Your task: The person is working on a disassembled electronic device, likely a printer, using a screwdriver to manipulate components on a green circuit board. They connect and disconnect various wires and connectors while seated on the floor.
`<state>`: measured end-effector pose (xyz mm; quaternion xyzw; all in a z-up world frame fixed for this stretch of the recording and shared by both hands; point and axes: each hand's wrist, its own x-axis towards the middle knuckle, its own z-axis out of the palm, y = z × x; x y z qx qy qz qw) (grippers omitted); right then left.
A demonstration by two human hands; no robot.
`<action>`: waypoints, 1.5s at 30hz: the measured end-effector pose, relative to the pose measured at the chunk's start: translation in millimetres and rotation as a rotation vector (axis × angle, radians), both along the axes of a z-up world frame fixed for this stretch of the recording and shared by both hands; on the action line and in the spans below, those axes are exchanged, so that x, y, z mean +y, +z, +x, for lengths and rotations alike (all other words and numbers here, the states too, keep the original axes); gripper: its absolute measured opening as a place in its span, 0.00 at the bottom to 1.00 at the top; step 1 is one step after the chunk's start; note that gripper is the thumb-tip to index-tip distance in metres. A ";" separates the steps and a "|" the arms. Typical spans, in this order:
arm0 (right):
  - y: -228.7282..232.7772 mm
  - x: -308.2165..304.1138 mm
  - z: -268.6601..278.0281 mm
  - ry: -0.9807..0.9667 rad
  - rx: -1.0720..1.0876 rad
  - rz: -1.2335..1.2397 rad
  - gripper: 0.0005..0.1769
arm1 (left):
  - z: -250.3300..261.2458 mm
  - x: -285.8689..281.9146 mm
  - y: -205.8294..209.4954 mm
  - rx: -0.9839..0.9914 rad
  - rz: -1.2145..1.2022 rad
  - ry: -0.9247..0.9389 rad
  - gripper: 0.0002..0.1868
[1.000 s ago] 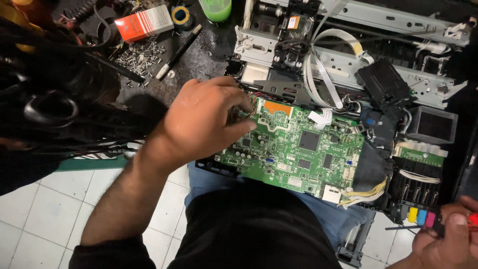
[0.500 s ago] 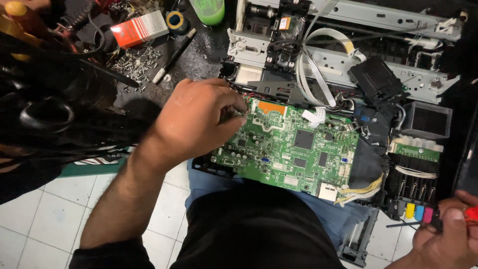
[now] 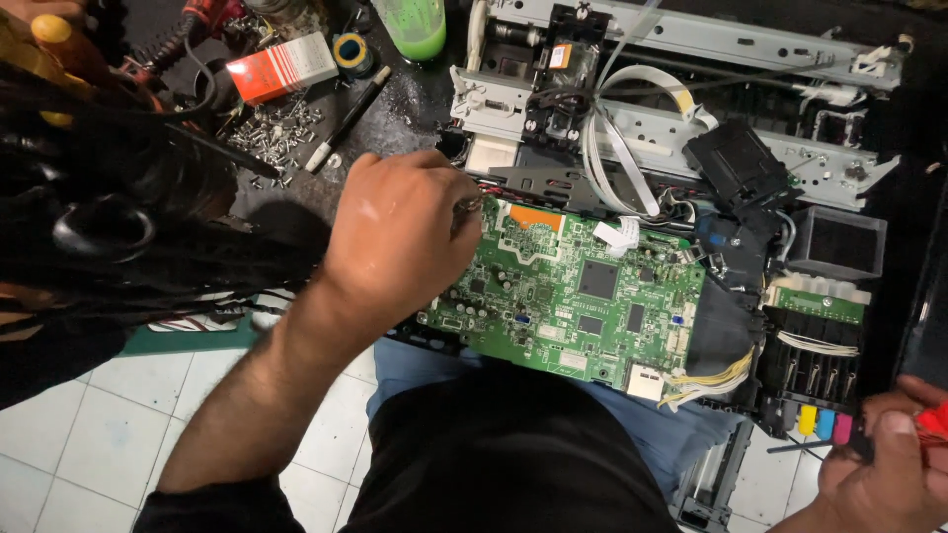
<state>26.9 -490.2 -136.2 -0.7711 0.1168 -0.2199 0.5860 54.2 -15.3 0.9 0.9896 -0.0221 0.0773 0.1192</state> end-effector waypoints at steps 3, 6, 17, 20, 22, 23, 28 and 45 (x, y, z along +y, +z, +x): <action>1.0 -2.6 -2.5 0.107 -0.037 -0.045 0.20 | -3.1 -7.4 -2.4 -0.072 0.011 0.047 0.06; 4.2 -1.3 -3.4 0.135 -0.030 -0.049 0.15 | -5.8 -13.0 -7.5 -0.141 0.028 0.066 0.07; -8.7 -12.5 -1.8 0.160 -0.071 -0.054 0.20 | -3.9 -11.5 -5.2 -0.396 -0.010 -0.059 0.04; -14.4 -14.7 -1.0 0.145 -0.087 -0.050 0.18 | -1.8 -5.6 -5.8 -0.416 -0.005 -0.095 0.03; -15.8 -16.7 -3.0 0.133 -0.114 -0.078 0.14 | -2.4 -4.4 -6.4 -0.408 -0.015 -0.099 0.02; -13.4 -15.7 -3.9 0.140 -0.096 -0.095 0.15 | -2.8 -4.6 -6.0 -0.407 -0.019 -0.083 0.02; -6.6 -12.1 -4.2 0.152 -0.042 -0.087 0.18 | -5.4 -7.1 -8.2 -0.318 -0.051 -0.040 0.08; -18.5 -23.8 -3.7 0.154 0.010 -0.023 0.23 | -0.9 -20.4 -16.6 -0.263 -0.243 0.137 0.18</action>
